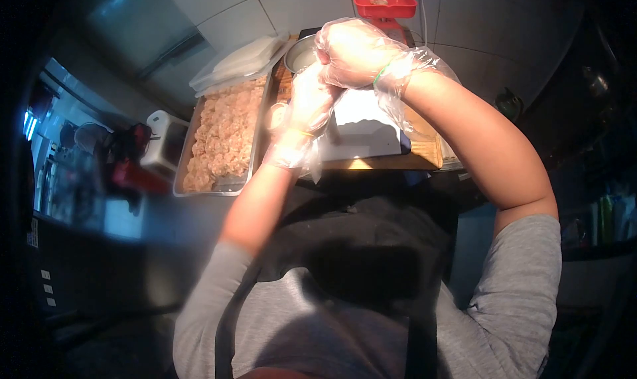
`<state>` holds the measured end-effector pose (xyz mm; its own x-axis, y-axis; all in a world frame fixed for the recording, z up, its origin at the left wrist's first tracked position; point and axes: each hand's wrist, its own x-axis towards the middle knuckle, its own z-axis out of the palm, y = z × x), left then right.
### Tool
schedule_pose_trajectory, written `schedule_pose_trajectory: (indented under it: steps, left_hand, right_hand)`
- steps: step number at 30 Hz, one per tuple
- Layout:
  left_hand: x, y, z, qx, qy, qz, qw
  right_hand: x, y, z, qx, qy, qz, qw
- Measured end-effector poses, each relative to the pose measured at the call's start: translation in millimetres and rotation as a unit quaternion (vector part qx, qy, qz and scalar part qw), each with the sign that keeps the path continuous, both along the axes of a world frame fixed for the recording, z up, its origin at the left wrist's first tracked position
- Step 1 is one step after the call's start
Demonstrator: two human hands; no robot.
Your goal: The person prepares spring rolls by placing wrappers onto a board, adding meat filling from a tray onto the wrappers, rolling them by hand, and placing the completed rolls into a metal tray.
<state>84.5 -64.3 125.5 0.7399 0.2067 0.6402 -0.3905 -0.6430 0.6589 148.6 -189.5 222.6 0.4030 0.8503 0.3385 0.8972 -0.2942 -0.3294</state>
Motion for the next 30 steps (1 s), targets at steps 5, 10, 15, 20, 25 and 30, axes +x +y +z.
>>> schedule_pose_trajectory:
  steps: [5,10,15,20,25,30]
  left_hand:
    - [10,11,-10,0.036,-0.046,0.016,0.998]
    - [5,10,-9,-0.153,-0.033,-0.095,0.983]
    - [2,25,-6,-0.255,0.086,-0.197,0.943]
    - [4,24,-5,-0.192,0.104,-0.219,0.951]
    - [-5,16,5,-0.096,0.088,-0.242,0.961]
    - [-8,22,11,-0.196,0.183,-0.194,0.944]
  right_hand:
    - [1,0,-12,0.07,-0.046,0.061,0.995]
    - [20,0,-28,0.105,-0.063,0.161,0.979]
    - [30,-14,-53,0.141,-0.197,0.208,0.948]
    - [27,-19,-56,0.143,-0.239,0.2,0.94]
    - [28,-8,-49,0.132,-0.232,0.187,0.945]
    - [43,-7,-45,0.217,0.182,0.19,0.94]
